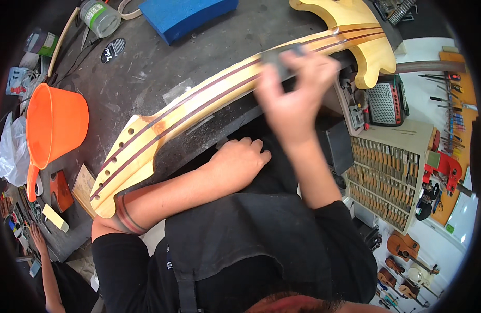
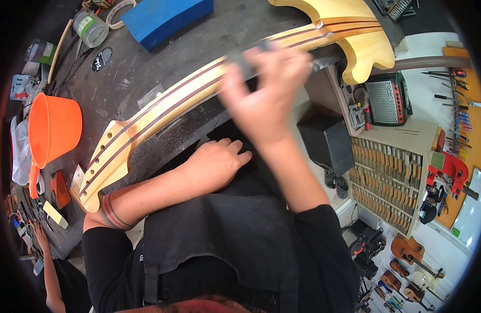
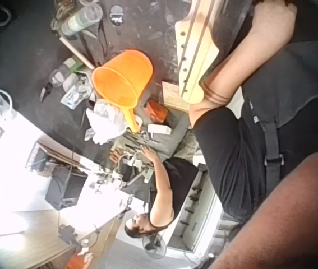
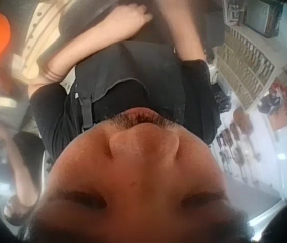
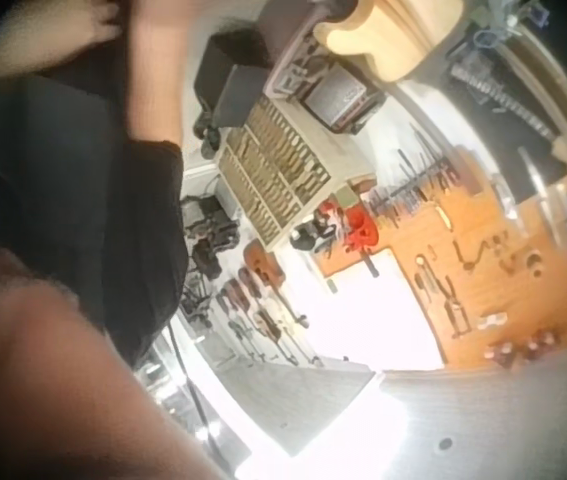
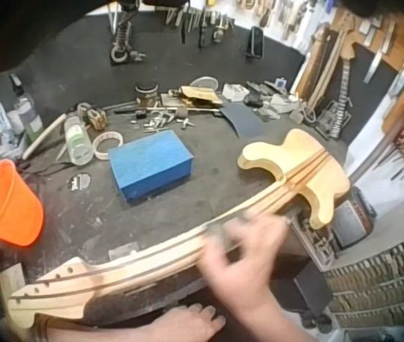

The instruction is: The person sands the back of a guitar neck and the headstock using a sanding block, then wipes the dust away with a white cloth.

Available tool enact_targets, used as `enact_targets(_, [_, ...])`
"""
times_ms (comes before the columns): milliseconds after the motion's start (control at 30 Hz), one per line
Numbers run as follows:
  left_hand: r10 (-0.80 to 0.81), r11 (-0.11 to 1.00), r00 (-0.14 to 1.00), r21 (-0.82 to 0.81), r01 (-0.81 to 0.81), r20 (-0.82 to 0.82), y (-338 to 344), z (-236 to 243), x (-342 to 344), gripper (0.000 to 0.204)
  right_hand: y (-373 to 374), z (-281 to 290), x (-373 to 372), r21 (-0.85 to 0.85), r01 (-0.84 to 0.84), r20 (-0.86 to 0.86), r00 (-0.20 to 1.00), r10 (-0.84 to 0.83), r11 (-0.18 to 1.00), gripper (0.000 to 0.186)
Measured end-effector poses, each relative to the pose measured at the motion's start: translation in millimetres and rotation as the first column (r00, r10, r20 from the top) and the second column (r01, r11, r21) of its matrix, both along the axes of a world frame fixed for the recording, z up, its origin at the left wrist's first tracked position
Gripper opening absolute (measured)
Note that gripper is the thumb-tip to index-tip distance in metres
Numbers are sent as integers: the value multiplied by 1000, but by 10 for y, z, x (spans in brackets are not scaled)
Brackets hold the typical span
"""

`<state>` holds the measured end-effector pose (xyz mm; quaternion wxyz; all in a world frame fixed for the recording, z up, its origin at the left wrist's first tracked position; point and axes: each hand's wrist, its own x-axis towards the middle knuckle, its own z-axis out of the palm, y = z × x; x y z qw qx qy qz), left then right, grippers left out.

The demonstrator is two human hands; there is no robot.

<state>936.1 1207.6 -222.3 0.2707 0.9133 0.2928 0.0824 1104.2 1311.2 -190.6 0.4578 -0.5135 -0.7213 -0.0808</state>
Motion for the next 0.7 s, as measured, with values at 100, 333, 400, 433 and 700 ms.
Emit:
enact_targets(100, [160,987,929,-55,-150,333,-33,-281,93,22,-346,206,-381,-82,-191,-5,982,191,978,51])
enact_targets(333, [-16,1000,998,-10,16,-64,-8,-67,9,19,29,37,-13,-34,-6,-43,999,4,999,40])
enact_targets(400, [220,974,935,-123,-193,279,-80,-389,98,16,-288,218,-293,-82,-191,5,981,192,978,46])
enact_targets(433, [217,974,935,-126,-189,279,-33,-237,73,16,-343,275,-303,-122,-216,66,972,225,969,49])
enact_targets(700, [133,975,988,-188,-117,75,-62,-293,81,16,-239,99,-323,-87,-175,-85,982,168,981,43])
